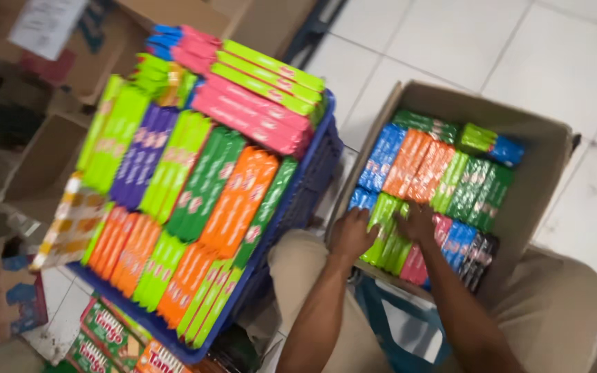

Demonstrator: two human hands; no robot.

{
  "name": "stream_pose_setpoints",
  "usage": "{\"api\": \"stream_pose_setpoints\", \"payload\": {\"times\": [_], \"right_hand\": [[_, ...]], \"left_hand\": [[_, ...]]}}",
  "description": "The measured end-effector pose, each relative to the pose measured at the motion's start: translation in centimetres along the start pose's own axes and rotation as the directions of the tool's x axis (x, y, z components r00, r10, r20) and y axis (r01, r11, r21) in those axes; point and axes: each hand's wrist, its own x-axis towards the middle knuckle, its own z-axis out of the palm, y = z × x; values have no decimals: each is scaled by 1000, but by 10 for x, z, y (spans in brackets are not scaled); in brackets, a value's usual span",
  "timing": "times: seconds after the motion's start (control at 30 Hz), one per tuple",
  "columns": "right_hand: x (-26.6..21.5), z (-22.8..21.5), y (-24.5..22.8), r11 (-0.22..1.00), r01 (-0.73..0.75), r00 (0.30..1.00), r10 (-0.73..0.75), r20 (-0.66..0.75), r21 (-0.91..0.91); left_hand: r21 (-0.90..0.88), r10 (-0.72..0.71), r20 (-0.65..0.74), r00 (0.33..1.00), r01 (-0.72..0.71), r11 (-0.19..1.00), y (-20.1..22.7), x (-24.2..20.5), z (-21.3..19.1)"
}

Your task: The person sits on a small stool and packs colorful snack packets from a blue crate into a cardboard box. They handle the packets by hand, arranging them in neat rows within the box.

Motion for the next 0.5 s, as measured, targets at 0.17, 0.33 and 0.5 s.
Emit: {"api": "stream_pose_setpoints", "payload": {"times": [0.17, 0.33, 0.5], "right_hand": [[-129, 5, -61, 952, -4, 998, -16, 63, 307], [-259, -26, -169, 635, 655, 752, -604, -265, 410], [-348, -64, -260, 586, 735, 668, -712, -216, 341]], "left_hand": [[-43, 134, -395, 909, -164, 986, 19, -8, -30], [-100, 127, -744, 656, -297, 950, 35, -27, -69], [19, 170, -823, 542, -272, 962, 61, -87, -182]]}}
